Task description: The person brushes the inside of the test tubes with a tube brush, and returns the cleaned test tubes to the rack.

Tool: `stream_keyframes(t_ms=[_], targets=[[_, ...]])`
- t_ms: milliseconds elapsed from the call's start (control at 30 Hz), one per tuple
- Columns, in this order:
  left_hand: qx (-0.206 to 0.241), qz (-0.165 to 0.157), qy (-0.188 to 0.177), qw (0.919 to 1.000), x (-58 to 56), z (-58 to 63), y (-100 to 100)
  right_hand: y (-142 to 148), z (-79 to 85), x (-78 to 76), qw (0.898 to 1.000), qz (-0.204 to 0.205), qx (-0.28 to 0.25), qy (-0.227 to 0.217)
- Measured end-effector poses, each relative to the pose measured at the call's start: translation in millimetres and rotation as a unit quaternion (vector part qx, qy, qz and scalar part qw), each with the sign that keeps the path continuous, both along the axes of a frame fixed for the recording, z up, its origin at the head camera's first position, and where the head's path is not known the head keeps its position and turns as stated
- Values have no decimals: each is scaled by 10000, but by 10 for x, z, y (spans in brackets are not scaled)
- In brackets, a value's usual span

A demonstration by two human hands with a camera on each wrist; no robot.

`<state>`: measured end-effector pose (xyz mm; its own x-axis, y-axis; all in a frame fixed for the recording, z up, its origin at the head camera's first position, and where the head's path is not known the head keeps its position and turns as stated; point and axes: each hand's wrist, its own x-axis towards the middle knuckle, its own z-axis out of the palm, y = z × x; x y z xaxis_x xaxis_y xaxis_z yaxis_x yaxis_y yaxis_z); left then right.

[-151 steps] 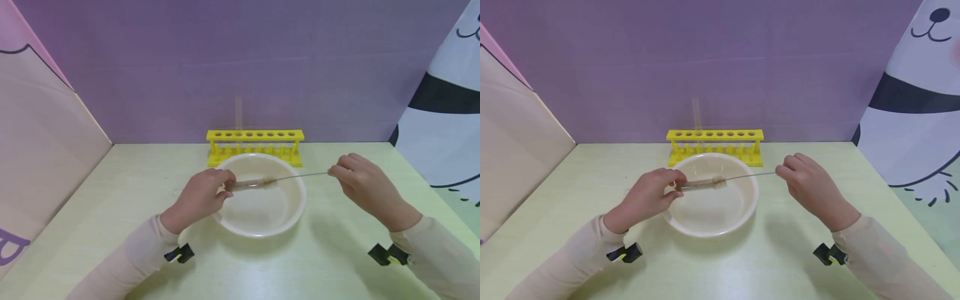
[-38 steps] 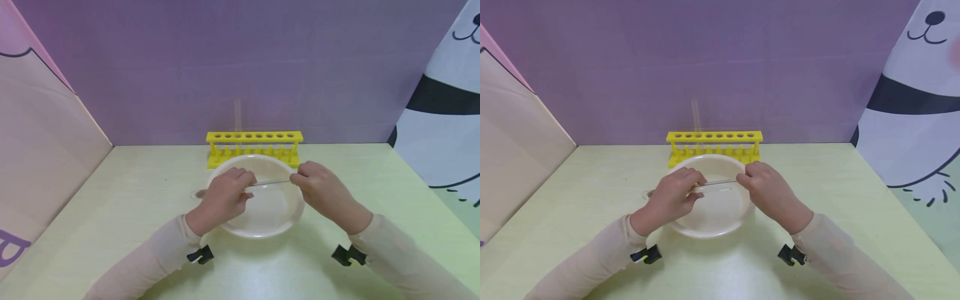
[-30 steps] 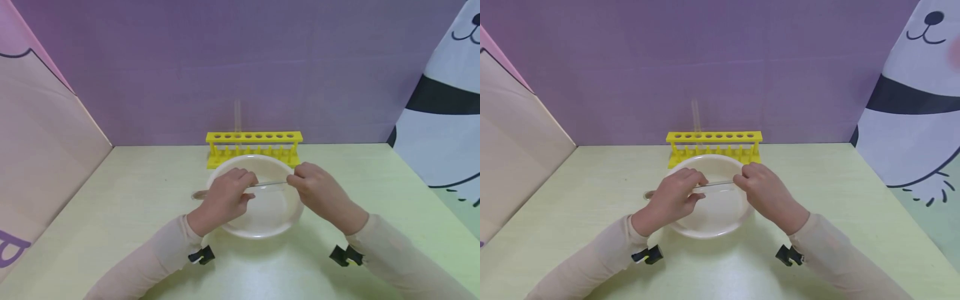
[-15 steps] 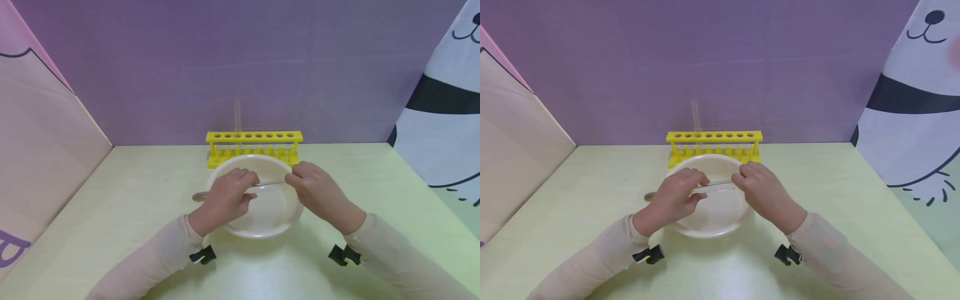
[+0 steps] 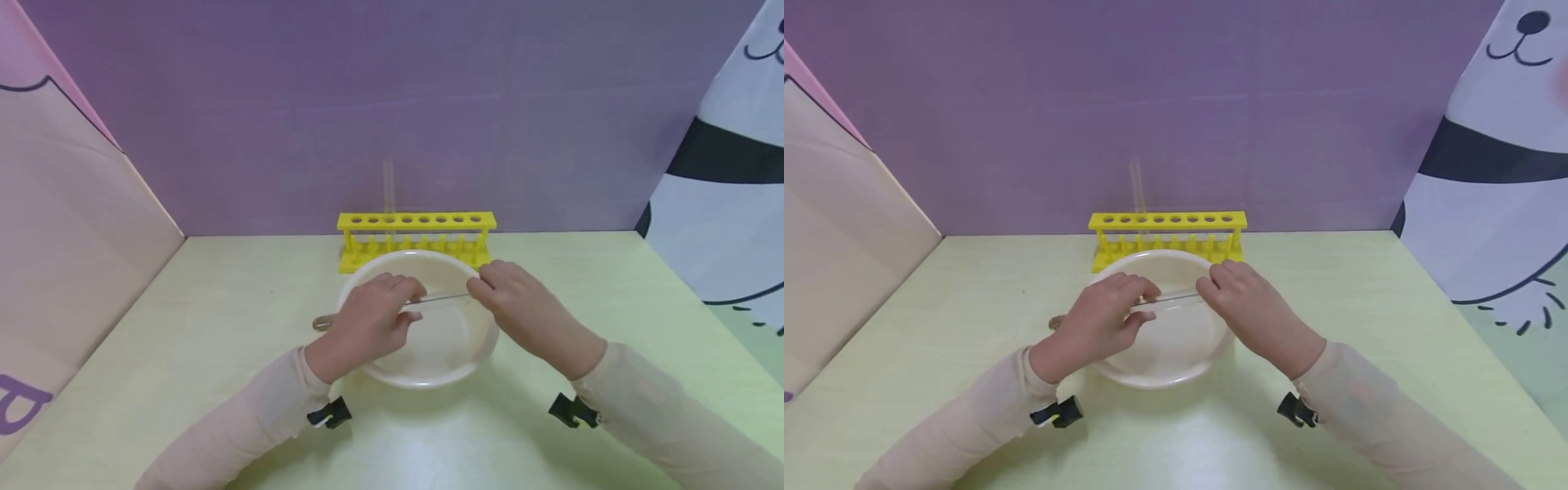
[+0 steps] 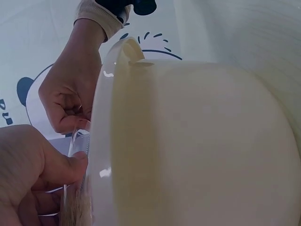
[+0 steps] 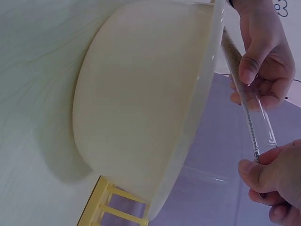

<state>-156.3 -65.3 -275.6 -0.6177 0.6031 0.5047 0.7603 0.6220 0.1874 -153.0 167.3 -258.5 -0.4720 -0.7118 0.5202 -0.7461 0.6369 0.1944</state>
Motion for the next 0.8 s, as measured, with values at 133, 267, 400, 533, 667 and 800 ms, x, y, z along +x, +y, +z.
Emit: stream_keyframes(t_ms=[133,267,400,533,667,800], targets=[[-158,60,-251,9995,6,9,9,13,13,16,9997,-63,57,-208],[-335,110,-393,9986,24,9,16,16,26,31,9991,-173,86,-370],[-365,85,-584,9976,28,16,27,21,37,32,9991,-212,46,-378],[-379,30,-909,9951,22,28,28,23,44,31,9988,-189,35,-448],[-486,-27,-1053,9932,20,42,22,23,49,27,9980,-189,47,-608],[-468,-108,-1365,9895,14,65,15,29,56,28,9967,-259,69,-761]])
